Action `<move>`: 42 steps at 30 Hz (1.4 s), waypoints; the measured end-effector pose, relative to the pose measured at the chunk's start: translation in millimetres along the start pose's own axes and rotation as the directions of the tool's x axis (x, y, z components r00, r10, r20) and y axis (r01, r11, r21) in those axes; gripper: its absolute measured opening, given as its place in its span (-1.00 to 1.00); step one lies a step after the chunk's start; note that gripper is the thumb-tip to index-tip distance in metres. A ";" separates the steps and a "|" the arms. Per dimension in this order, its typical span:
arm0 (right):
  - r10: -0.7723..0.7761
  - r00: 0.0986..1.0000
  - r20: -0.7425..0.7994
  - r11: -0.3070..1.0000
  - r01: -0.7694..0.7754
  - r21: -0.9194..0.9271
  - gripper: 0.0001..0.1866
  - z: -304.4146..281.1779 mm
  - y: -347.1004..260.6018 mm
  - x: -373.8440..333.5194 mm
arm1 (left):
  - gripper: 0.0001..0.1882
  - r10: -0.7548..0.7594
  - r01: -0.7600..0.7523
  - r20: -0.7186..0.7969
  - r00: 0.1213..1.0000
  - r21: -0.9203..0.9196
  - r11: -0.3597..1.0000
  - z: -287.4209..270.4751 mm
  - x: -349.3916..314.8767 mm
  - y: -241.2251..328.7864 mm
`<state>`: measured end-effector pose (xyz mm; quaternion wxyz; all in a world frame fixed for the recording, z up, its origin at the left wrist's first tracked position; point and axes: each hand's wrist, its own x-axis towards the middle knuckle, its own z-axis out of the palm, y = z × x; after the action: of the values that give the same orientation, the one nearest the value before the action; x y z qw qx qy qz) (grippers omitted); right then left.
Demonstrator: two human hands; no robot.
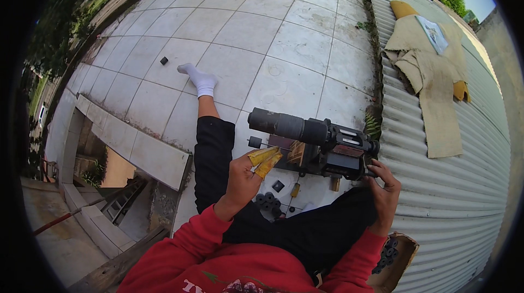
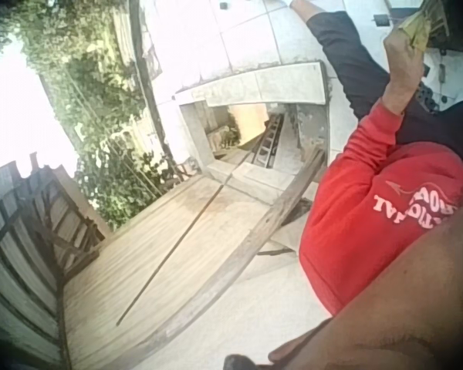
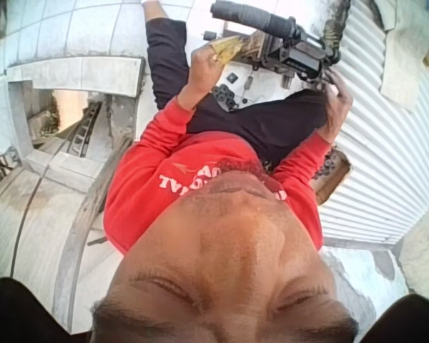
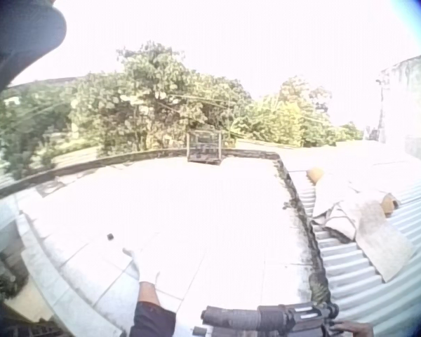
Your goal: Assembling small cylindrical ferrite cores onto a manual winding machine.
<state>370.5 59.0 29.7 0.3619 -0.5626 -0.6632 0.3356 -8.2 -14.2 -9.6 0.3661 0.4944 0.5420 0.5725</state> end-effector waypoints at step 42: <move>-0.070 0.997 -0.036 0.997 0.068 -0.034 -0.63 9.4 21.2 101.5 | -0.70 0.075 -0.077 0.053 0.996 0.026 0.997 5.8 -7.3 1.1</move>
<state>362.5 162.0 17.2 0.3762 -0.5514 -0.6808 0.3014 -0.7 -19.8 -10.2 0.3510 0.5345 0.5212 0.5652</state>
